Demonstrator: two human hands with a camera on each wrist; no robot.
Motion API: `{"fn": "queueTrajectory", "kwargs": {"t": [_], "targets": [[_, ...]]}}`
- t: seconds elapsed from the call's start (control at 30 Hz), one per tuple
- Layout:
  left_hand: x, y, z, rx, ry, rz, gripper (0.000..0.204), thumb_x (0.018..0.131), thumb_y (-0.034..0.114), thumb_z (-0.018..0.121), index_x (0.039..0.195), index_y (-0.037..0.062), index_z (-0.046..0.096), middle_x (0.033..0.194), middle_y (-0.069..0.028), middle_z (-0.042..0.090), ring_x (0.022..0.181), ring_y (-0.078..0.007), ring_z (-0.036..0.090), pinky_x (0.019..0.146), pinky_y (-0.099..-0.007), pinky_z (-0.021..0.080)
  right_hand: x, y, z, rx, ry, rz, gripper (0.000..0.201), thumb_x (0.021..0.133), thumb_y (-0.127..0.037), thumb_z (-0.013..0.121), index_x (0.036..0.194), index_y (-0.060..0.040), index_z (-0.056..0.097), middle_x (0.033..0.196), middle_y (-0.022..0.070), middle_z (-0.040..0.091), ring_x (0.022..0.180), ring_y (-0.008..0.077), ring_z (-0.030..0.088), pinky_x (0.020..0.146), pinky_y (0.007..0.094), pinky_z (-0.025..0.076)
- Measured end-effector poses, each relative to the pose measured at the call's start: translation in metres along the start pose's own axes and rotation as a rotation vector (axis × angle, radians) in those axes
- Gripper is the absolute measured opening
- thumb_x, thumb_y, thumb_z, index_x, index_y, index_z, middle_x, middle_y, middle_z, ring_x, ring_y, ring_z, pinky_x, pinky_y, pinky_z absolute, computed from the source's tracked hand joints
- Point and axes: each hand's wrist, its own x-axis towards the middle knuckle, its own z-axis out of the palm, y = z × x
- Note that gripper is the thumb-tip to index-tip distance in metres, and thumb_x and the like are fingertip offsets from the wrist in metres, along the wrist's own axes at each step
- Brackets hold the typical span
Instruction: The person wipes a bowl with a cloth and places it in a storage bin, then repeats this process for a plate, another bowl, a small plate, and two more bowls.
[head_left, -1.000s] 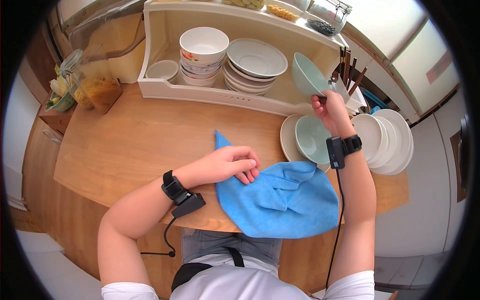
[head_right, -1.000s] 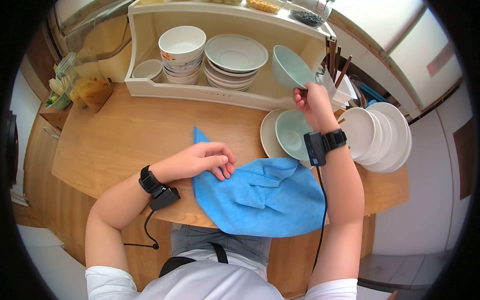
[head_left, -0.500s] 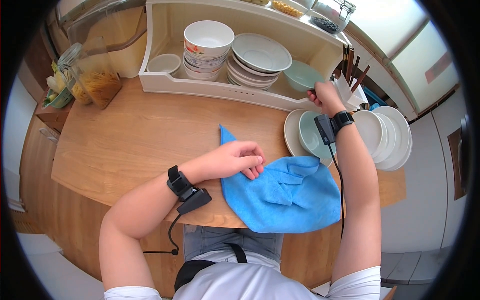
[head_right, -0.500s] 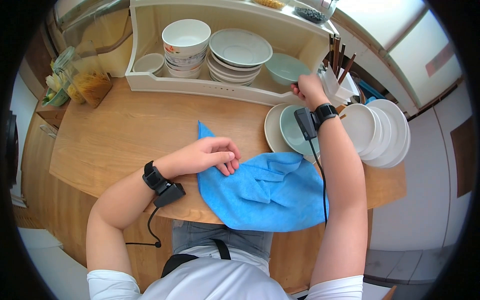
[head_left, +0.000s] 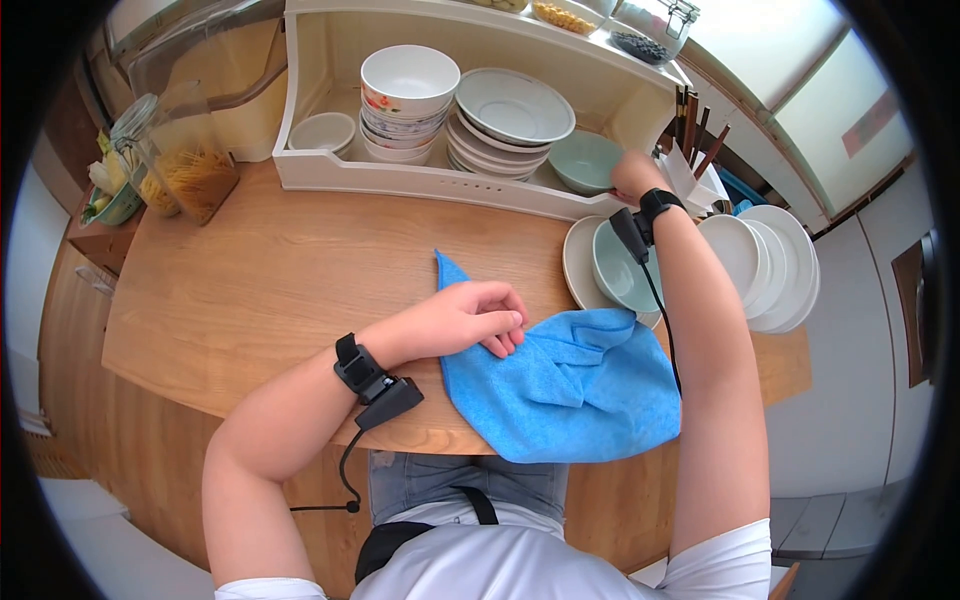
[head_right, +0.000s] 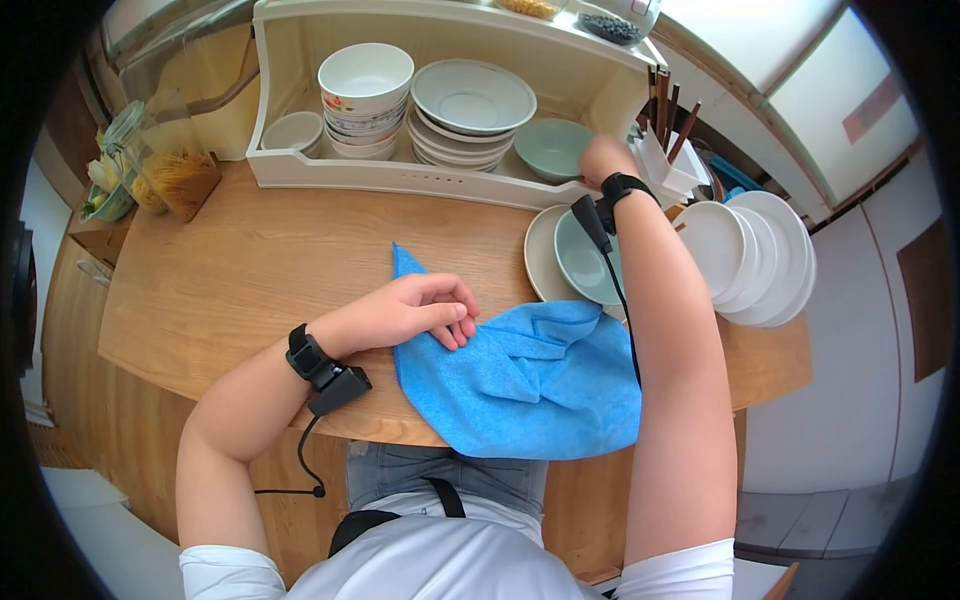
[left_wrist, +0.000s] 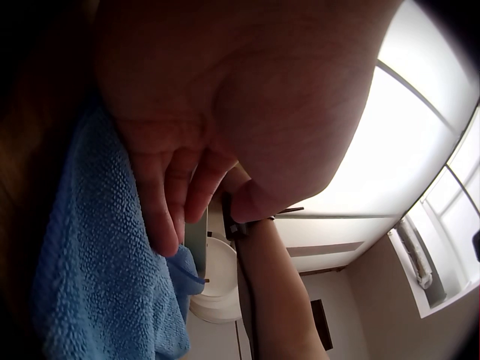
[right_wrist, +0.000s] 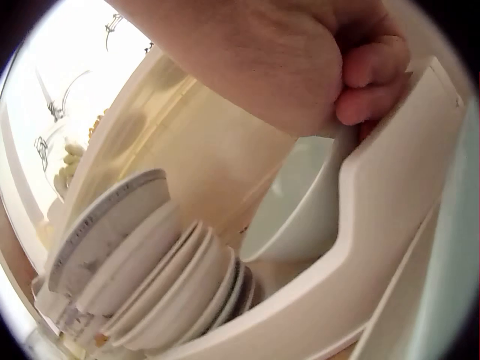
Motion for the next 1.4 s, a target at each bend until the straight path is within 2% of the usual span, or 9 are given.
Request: {"fn": "queueTrajectory", "kwargs": {"t": [0.1, 0.33, 0.4, 0.47, 0.53, 0.77, 1.03, 1.3, 1.4], "targets": [[0.001, -0.002, -0.001, -0.004, -0.007, 0.007, 0.025, 0.104, 0.019, 0.054, 0.116, -0.0015, 0.06, 0.105, -0.0116, 0.068, 0.096, -0.0174, 0.066, 0.086, -0.0307, 0.057, -0.026, -0.03, -0.022, 0.251, 0.078, 0.305, 0.029, 0.081, -0.014, 0.067, 0.106, -0.0027, 0.075, 0.114, 0.0214, 0.071, 0.102, 0.04, 0.07, 0.087, 0.0469, 0.056], [-0.001, 0.001, 0.0, 0.009, -0.003, -0.012, 0.025, 0.104, 0.019, 0.053, 0.116, -0.0015, 0.06, 0.106, -0.012, 0.068, 0.095, -0.0173, 0.067, 0.085, -0.0307, 0.057, -0.061, -0.053, -0.054, 0.167, 0.023, 0.294, 0.03, 0.084, -0.012, 0.062, 0.11, -0.0037, 0.073, 0.113, 0.0192, 0.072, 0.106, 0.0384, 0.069, 0.089, 0.0475, 0.056], [-0.001, 0.0, 0.0, 0.015, 0.005, -0.003, 0.024, 0.104, 0.018, 0.053, 0.116, -0.0011, 0.06, 0.106, -0.0119, 0.068, 0.095, -0.017, 0.067, 0.085, -0.0303, 0.057, -0.08, -0.06, -0.056, 0.17, 0.362, 0.269, 0.024, 0.084, -0.01, 0.062, 0.106, -0.0039, 0.069, 0.108, 0.016, 0.073, 0.102, 0.0388, 0.07, 0.084, 0.0486, 0.057], [0.0, 0.0, 0.0, 0.012, 0.001, -0.008, 0.024, 0.104, 0.018, 0.052, 0.116, -0.0008, 0.06, 0.106, -0.0116, 0.068, 0.094, -0.0166, 0.067, 0.085, -0.0301, 0.057, -0.122, -0.067, -0.076, 0.131, 0.44, 0.253, 0.014, 0.087, -0.014, 0.063, 0.098, -0.0051, 0.063, 0.095, 0.0138, 0.073, 0.09, 0.0364, 0.071, 0.075, 0.0475, 0.057], [0.0, 0.0, 0.001, 0.014, -0.003, -0.017, 0.024, 0.104, 0.018, 0.052, 0.115, -0.0005, 0.06, 0.106, -0.0113, 0.068, 0.094, -0.0162, 0.066, 0.085, -0.0299, 0.056, -0.16, -0.063, -0.082, 0.498, 0.768, -0.181, 0.015, 0.09, -0.02, 0.065, 0.093, -0.0055, 0.062, 0.083, 0.0135, 0.07, 0.077, 0.0337, 0.069, 0.067, 0.0442, 0.054], [-0.002, 0.012, 0.008, 0.078, 0.028, -0.03, 0.023, 0.104, 0.019, 0.05, 0.113, 0.0001, 0.06, 0.105, -0.01, 0.067, 0.091, -0.0143, 0.066, 0.084, -0.0281, 0.055, -0.261, -0.066, -0.029, 0.556, 0.456, -0.276, 0.019, 0.086, -0.022, 0.073, 0.094, -0.0058, 0.066, 0.085, 0.0112, 0.064, 0.085, 0.031, 0.065, 0.07, 0.0431, 0.053], [-0.002, 0.012, 0.007, 0.123, 0.049, -0.063, 0.027, 0.106, 0.023, 0.048, 0.116, 0.0003, 0.059, 0.106, -0.0114, 0.066, 0.093, -0.0156, 0.065, 0.084, -0.0292, 0.055, -0.266, -0.073, -0.008, 0.42, 0.806, -0.315, 0.013, 0.077, -0.005, 0.071, 0.089, -0.0061, 0.067, 0.079, 0.0078, 0.057, 0.076, 0.0267, 0.062, 0.063, 0.038, 0.052], [-0.005, 0.03, 0.009, -0.583, 0.047, 0.166, 0.061, 0.105, 0.049, 0.04, 0.142, 0.0005, 0.045, 0.136, -0.0204, 0.057, 0.122, -0.0309, 0.06, 0.097, -0.0409, 0.055, -0.28, -0.117, -0.051, 0.403, 0.965, -0.657, 0.019, 0.072, -0.006, 0.07, 0.09, -0.0044, 0.066, 0.075, 0.0036, 0.049, 0.068, 0.0196, 0.059, 0.06, 0.0336, 0.05], [-0.011, 0.031, 0.003, -0.493, 0.293, 0.168, 0.061, 0.101, 0.045, 0.05, 0.143, 0.0007, 0.043, 0.135, -0.0173, 0.057, 0.121, -0.0279, 0.06, 0.099, -0.0399, 0.053, -0.27, -0.141, -0.056, 0.445, 0.989, -0.787, 0.02, 0.072, -0.007, 0.07, 0.091, -0.0041, 0.065, 0.078, 0.0034, 0.051, 0.07, 0.0201, 0.058, 0.062, 0.0337, 0.05]]}}
